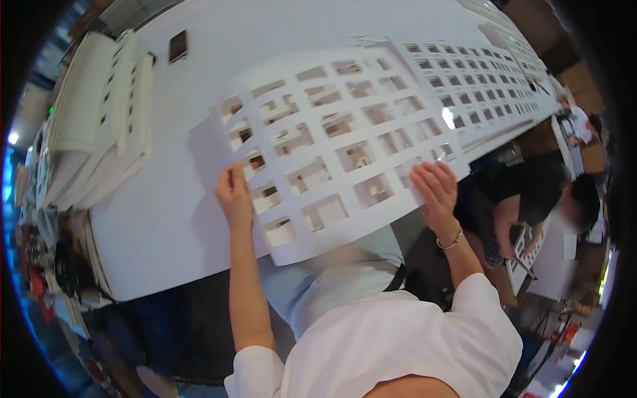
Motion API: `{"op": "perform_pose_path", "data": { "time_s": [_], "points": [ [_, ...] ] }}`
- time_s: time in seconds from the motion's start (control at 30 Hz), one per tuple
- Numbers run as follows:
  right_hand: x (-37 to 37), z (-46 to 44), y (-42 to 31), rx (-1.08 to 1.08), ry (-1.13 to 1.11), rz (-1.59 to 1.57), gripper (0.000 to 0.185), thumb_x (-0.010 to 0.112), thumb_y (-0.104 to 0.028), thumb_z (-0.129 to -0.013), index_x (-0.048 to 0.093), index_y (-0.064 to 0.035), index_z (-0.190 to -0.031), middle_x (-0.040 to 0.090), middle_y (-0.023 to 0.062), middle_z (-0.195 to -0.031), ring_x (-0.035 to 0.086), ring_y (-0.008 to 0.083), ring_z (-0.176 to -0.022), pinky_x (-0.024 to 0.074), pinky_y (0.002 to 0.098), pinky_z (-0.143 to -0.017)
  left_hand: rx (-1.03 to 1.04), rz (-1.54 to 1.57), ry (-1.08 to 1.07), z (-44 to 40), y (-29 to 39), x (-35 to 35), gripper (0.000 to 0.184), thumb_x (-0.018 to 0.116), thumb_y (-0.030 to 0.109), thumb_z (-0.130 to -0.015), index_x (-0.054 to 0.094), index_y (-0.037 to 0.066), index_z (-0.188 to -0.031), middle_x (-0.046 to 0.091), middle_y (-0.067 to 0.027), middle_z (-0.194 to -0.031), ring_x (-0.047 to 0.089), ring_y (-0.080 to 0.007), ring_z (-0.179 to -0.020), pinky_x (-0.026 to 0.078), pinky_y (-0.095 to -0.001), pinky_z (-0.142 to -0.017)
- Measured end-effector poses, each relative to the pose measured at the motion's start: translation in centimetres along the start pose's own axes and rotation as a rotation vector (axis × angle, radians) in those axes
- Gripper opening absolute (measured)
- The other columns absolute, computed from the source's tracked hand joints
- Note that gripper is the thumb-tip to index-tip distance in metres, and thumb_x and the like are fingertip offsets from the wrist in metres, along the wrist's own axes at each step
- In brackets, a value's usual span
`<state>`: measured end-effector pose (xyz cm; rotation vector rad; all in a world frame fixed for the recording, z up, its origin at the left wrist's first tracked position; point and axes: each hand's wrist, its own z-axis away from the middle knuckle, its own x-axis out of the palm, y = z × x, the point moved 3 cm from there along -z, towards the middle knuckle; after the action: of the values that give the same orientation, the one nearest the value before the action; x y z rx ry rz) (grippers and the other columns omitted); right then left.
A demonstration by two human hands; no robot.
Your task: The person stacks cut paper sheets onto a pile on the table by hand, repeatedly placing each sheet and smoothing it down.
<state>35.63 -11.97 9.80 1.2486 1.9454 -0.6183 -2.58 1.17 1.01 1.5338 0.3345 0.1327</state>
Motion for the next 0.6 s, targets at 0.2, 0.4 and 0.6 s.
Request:
{"op": "perform_pose_path", "data": {
  "time_s": [0.2,0.4,0.6],
  "points": [
    [3.5,-0.5,1.1,0.065,-0.071,-0.05,0.046,0.053,0.005,-0.078,0.067,-0.0019,-0.122,0.063,0.0108,-0.129,0.055,0.031,-0.126,0.0393,0.0508,-0.111,-0.029,0.128,0.046,0.4,1.7,1.0,0.032,0.061,0.025,-0.101,0.066,-0.004,-0.088,0.074,-0.012,-0.085,0.061,-0.0115,-0.068,0.048,-0.03,-0.065],
    [6.8,1.5,1.0,0.212,-0.339,-0.216,0.067,0.06,0.006,-0.072,0.053,-0.0026,-0.139,0.053,0.015,-0.141,0.045,0.0344,-0.138,0.0333,0.0526,-0.116,-0.068,-0.087,0.058,-0.9,2.7,1.1,0.032,0.066,0.023,-0.094,0.067,-0.006,-0.08,0.073,-0.0124,-0.075,0.066,-0.0149,-0.069,0.051,-0.0306,-0.069],
    [4.2,-3.0,-6.1,0.037,-0.277,-0.324,0.074,0.072,-0.01,-0.075,0.05,-0.0122,-0.145,0.044,0.0155,-0.152,0.033,0.0369,-0.146,0.0225,0.0544,-0.121,-0.105,-0.144,0.015,-1.6,3.3,0.8,0.029,0.067,0.022,-0.093,0.069,-0.006,-0.084,0.075,-0.0124,-0.076,0.068,-0.0164,-0.067,0.053,-0.0319,-0.069]
  ]
}}
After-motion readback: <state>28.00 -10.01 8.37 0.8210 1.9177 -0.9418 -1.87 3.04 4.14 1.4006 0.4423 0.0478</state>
